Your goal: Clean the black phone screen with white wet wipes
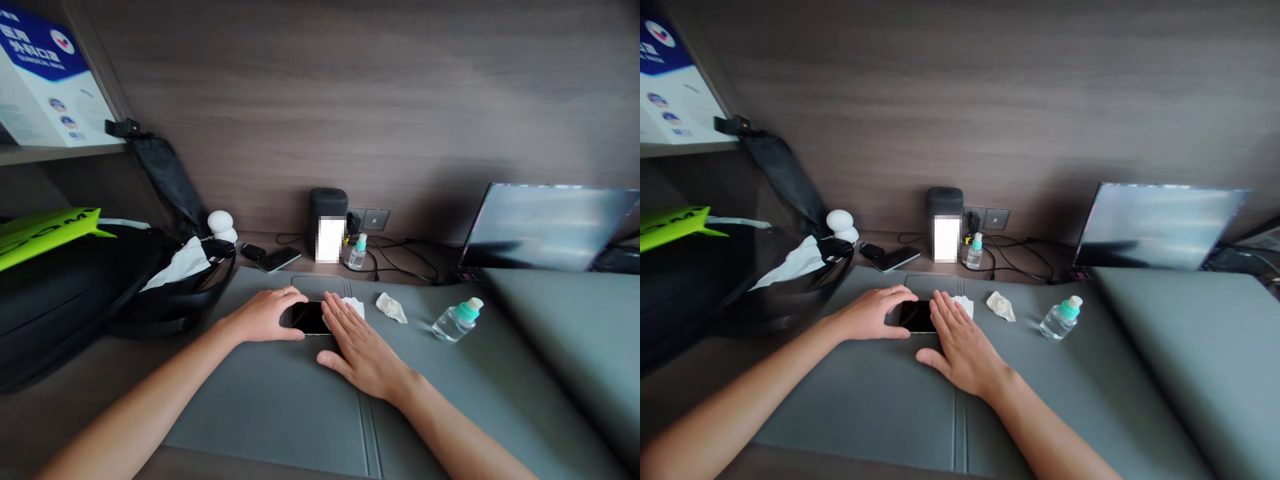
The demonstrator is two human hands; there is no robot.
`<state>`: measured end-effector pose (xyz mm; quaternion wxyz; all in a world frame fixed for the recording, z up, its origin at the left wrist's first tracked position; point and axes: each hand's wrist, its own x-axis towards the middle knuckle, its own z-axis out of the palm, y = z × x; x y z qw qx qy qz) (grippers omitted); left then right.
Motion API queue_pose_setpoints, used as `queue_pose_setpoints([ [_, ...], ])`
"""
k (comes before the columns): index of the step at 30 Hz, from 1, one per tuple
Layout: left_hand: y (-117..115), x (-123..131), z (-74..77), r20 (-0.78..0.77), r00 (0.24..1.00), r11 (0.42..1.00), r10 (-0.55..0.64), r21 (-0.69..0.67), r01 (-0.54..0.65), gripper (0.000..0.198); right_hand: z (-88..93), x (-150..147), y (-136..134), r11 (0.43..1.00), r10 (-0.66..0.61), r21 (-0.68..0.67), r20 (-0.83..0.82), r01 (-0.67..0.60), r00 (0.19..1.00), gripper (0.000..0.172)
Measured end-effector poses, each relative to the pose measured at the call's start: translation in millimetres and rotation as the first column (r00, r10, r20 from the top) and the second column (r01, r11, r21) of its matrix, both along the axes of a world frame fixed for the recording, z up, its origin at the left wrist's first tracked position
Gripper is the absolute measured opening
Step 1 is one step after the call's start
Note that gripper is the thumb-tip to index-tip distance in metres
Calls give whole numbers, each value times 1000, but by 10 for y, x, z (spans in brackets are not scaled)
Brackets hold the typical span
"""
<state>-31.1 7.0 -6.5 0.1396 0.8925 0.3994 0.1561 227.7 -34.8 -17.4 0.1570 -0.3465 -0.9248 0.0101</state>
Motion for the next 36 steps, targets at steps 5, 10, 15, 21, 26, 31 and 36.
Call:
queue_pose_setpoints([
  [5, -1, -1, -10, -5, 1000, 1000, 7, 5, -7, 60, -40, 12, -8, 999, -38, -7, 33, 38, 999, 82],
  [10, 4, -5, -24, 16, 1000, 1000, 3, 7, -3, 62, 17, 23, 7, 1000, 16, -16, 55, -16, 998, 80],
  [15, 3, -7, -18, 10, 1000, 1000, -1, 19, 1, 61, 71, 37, 11, 995, -88, 48, 11, 87, 996, 80],
  [21, 4, -3, -9, 25, 1000, 1000, 0, -4, 0, 61, -8, 25, -59, 993, -115, 31, 24, 114, 993, 84],
  [26, 12, -8, -13, 29, 1000, 1000, -2, -6, 2, 62, -49, 6, -56, 996, -90, 10, 37, 89, 995, 86],
  [31, 12, -3, -16, 29, 999, 999, 14, -33, -13, 65, -29, 2, -43, 1000, -20, -14, 74, 21, 997, 89],
  [36, 27, -17, -11, 98, 994, 998, -41, -39, 45, 67, -10, -37, -18, 997, 24, -77, 106, -16, 994, 92],
])
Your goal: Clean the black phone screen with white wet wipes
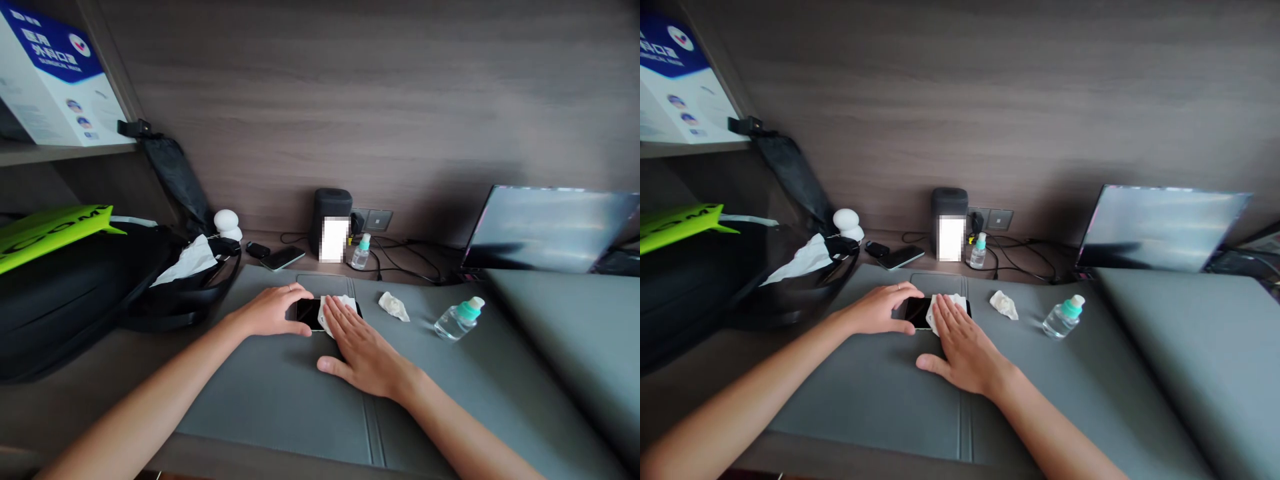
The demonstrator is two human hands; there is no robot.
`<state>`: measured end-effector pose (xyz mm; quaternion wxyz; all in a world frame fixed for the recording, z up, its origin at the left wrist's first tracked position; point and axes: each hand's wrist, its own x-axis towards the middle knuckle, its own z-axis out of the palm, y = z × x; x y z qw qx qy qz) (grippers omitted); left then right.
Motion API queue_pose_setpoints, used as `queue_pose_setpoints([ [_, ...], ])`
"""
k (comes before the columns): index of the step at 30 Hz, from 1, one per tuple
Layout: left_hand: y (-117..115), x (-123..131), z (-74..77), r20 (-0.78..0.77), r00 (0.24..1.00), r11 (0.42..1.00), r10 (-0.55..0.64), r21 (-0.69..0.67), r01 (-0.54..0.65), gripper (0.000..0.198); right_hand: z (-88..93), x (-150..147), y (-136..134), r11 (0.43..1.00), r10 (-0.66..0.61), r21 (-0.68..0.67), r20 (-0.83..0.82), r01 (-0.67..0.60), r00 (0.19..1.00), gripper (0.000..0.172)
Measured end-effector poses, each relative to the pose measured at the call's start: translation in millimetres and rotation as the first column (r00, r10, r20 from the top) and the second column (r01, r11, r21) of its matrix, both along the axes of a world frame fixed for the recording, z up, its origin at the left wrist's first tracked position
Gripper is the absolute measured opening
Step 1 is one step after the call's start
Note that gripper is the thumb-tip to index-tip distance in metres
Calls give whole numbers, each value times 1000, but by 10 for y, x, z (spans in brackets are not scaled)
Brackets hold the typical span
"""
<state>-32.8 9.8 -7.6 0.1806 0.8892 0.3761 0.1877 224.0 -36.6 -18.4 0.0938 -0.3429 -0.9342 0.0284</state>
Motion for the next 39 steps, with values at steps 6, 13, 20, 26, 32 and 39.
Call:
queue_pose_setpoints([
  [6, 20, -35, 3, 137, 990, 999, -14, 37, 9, 75, 43, -184, 28, 998, 20, -68, 40, -17, 999, 99],
  [13, 47, -43, -23, 169, 986, 997, 0, 75, -12, 73, 50, -465, 40, 990, 44, -137, 29, -39, 999, 105],
  [20, 57, -53, -55, 166, 986, 997, 28, 67, -39, 71, 61, -601, -3, 983, 43, -178, 26, -38, 999, 106],
  [26, 43, -58, -47, 125, 992, 998, 14, 53, -20, 74, 130, -404, -98, 977, 48, -209, 43, -38, 998, 99],
  [32, 52, -44, -69, 46, 998, 998, 47, 38, -48, 59, 177, -102, -135, 979, -36, -194, 103, 56, 994, 95],
  [39, 15, -13, 21, -125, 989, 992, 76, 113, -62, 62, 125, 236, -105, 979, -126, -142, 129, 144, 984, 89],
])
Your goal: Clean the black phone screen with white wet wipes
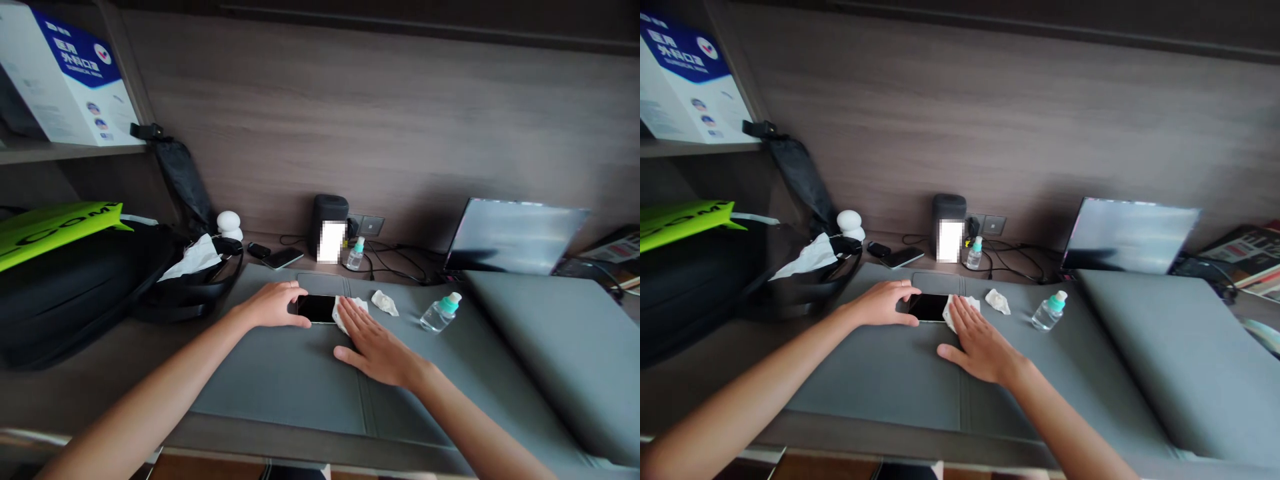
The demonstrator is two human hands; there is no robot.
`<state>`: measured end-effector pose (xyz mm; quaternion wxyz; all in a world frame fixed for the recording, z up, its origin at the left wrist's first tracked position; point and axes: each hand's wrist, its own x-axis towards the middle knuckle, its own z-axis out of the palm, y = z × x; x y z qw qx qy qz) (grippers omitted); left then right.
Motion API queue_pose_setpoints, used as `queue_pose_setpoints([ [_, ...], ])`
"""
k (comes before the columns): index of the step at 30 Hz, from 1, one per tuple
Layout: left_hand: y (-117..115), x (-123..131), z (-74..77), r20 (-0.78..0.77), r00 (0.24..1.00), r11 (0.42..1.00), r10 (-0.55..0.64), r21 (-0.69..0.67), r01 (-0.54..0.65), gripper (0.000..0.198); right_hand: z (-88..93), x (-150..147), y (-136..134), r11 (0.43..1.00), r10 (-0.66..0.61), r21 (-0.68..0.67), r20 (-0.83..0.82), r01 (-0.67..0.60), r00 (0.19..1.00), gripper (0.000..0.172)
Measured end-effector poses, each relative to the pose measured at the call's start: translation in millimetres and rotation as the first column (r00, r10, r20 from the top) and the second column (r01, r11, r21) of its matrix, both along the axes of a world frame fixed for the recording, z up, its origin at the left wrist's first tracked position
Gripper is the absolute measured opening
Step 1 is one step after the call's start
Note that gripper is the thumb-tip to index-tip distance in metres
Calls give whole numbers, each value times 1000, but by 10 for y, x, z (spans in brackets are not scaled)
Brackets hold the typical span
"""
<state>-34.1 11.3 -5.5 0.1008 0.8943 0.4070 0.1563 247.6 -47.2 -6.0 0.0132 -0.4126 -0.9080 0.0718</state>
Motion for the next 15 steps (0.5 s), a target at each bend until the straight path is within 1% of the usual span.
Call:
queue_pose_setpoints([
  [3, -7, 10, 11, -17, 1000, 1000, 8, 5, -8, 64, -12, 12, 30, 999, -44, -7, 23, 45, 999, 92],
  [7, -9, 22, 6, -35, 999, 1000, 27, -4, -27, 63, 1, -75, 62, 996, -88, -19, 38, 89, 995, 97],
  [12, -12, 22, 22, -31, 999, 1000, 26, -7, -26, 65, 57, -289, 82, 990, -124, -56, 57, 128, 991, 105],
  [15, -13, 11, 34, 6, 1000, 1000, 28, -14, -28, 59, 112, -465, 64, 990, -106, -88, 71, 112, 992, 110],
])
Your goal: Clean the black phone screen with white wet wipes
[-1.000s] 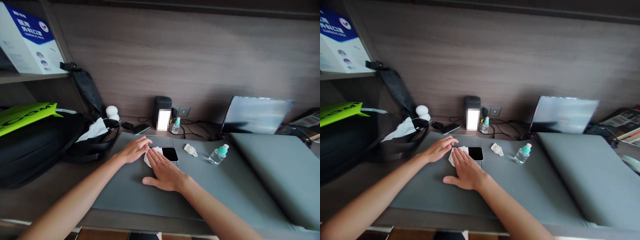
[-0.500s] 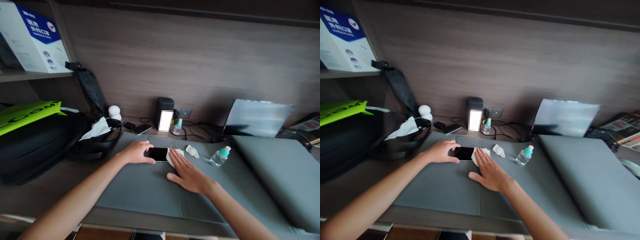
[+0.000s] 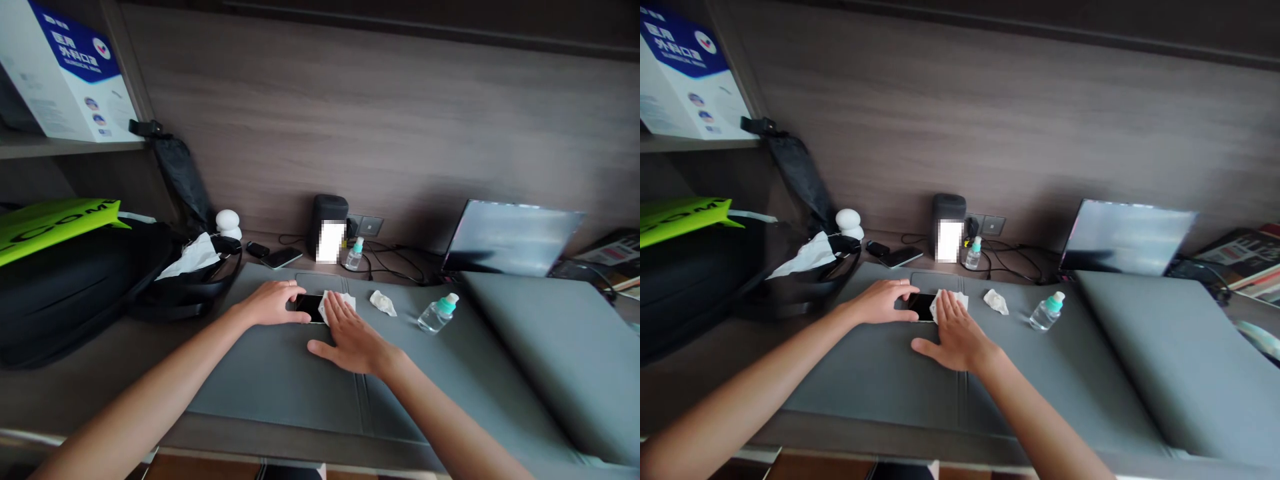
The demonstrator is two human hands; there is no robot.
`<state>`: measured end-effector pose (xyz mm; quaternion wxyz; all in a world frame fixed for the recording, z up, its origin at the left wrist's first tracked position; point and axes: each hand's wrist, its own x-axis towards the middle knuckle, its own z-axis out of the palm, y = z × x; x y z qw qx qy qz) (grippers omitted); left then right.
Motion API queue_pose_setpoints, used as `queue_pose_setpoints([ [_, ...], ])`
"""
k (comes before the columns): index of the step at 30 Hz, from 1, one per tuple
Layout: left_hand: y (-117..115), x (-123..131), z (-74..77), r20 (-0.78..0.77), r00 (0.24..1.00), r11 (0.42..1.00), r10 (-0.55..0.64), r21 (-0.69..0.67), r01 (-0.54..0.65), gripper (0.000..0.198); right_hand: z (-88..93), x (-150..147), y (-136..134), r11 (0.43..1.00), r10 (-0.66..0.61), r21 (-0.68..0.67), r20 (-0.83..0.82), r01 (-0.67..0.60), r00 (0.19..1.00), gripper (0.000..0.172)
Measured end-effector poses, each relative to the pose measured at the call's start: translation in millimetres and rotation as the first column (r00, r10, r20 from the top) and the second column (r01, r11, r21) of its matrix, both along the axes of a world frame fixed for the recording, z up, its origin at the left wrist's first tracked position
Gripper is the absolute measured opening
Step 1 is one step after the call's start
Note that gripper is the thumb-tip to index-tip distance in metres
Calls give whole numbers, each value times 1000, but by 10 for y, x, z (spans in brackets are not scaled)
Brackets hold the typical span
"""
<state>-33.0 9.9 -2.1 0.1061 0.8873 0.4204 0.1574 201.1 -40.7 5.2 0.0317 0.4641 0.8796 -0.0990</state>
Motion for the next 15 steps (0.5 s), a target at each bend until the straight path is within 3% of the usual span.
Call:
queue_pose_setpoints([
  [4, 7, -2, 2, 64, 998, 1000, 0, 14, -1, 42, 30, -213, -23, 998, 49, -26, -36, -50, 998, 109],
  [10, 63, -7, -76, 113, 992, 997, 49, 56, -56, 41, -59, -415, -4, 989, 142, -13, -118, -145, 983, 111],
  [15, 83, -7, -127, 123, 990, 995, 63, 74, -72, 40, -106, -407, -65, 970, 242, 30, -160, -240, 957, 103],
])
